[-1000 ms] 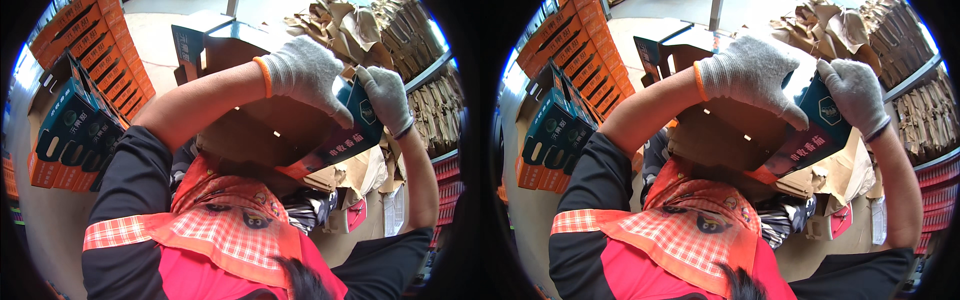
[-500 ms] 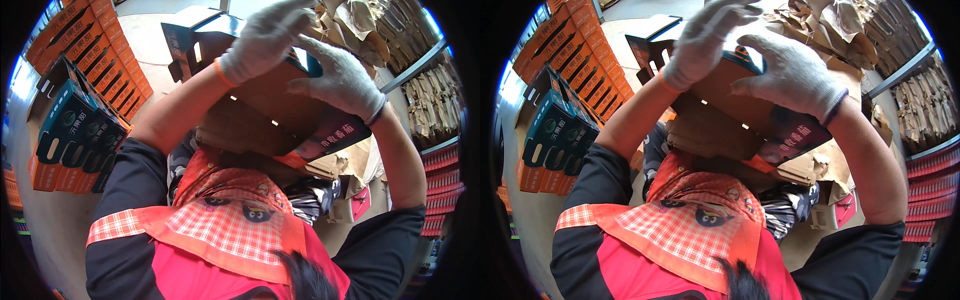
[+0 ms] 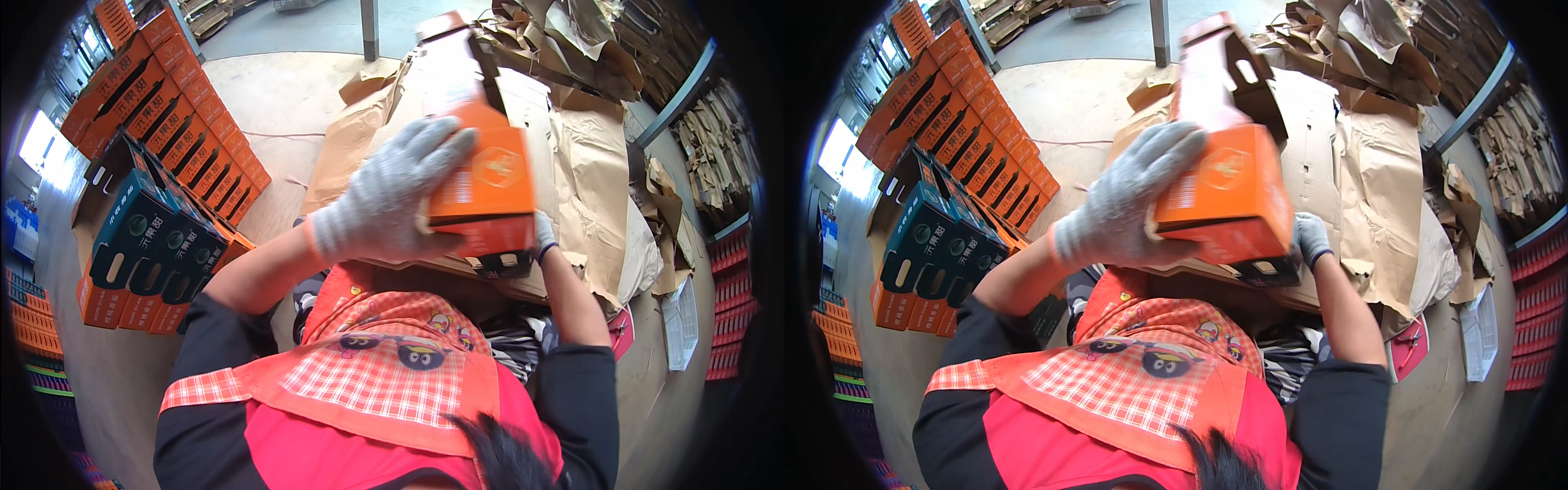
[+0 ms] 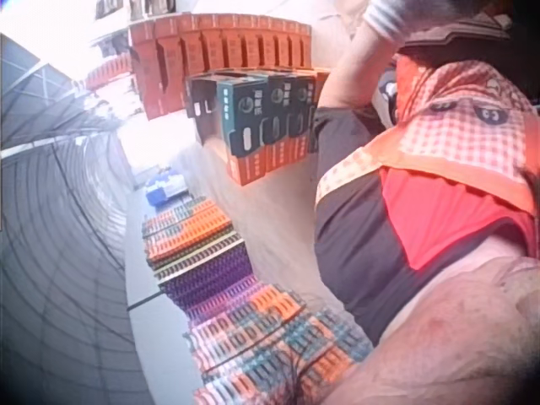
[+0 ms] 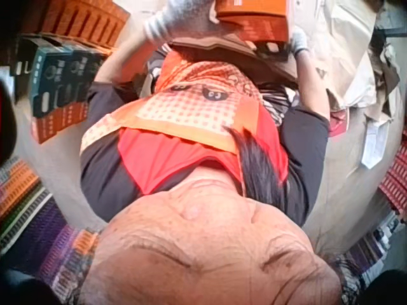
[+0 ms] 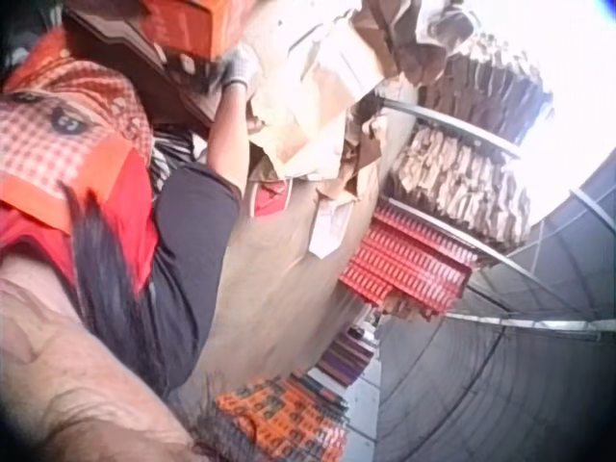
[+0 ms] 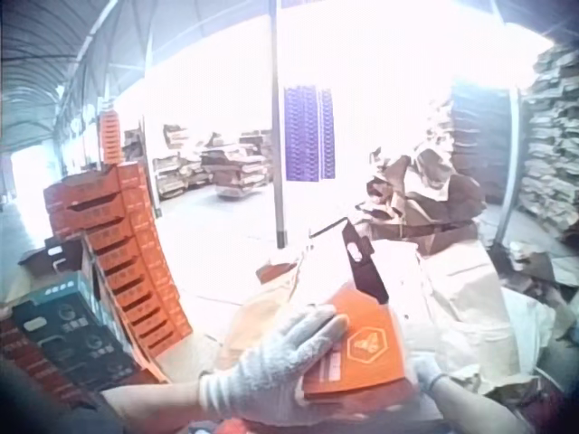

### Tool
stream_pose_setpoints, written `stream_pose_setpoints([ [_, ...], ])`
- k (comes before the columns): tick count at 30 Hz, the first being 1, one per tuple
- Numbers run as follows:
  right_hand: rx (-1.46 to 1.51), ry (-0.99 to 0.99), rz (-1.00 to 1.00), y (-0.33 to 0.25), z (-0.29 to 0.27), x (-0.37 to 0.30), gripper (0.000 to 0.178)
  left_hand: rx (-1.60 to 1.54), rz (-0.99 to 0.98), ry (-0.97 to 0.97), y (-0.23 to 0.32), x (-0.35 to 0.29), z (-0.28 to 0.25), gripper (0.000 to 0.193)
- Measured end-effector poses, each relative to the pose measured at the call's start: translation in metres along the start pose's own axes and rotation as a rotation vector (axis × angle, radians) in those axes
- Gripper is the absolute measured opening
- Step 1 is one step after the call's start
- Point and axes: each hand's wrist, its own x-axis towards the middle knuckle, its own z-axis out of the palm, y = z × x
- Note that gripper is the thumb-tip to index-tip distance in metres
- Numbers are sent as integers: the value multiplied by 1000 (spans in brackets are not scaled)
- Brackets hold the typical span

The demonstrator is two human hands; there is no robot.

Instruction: The person sits on the floor and repeatedly folds flat cardboard pieces into rectangular boxes. They fold the side flaps, tuck them into slots, and then stack the completed boxes on a growing pile to their left.

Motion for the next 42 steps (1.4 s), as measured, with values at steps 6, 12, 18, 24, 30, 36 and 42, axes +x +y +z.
stream_pose_setpoints([
  [6,782,436,-169,18,-124,-12,19,-198,144,327,49,103,78,71],
  [12,686,735,-591,-94,-231,-81,15,-321,73,660,62,114,126,99],
  [18,191,87,-39,-171,-251,-92,25,-401,-122,690,62,105,143,136],
  [24,79,62,-284,-170,-242,-52,17,-663,-390,344,67,81,151,137],
  [30,-197,209,-557,-234,-199,-29,17,-754,-302,332,62,68,138,126],
  [36,719,1,-702,-272,-205,-29,20,-258,5,479,5,2,81,74],
  [42,185,-103,-579,-238,-105,-64,52,-73,-546,93,-30,-131,-9,53],
])
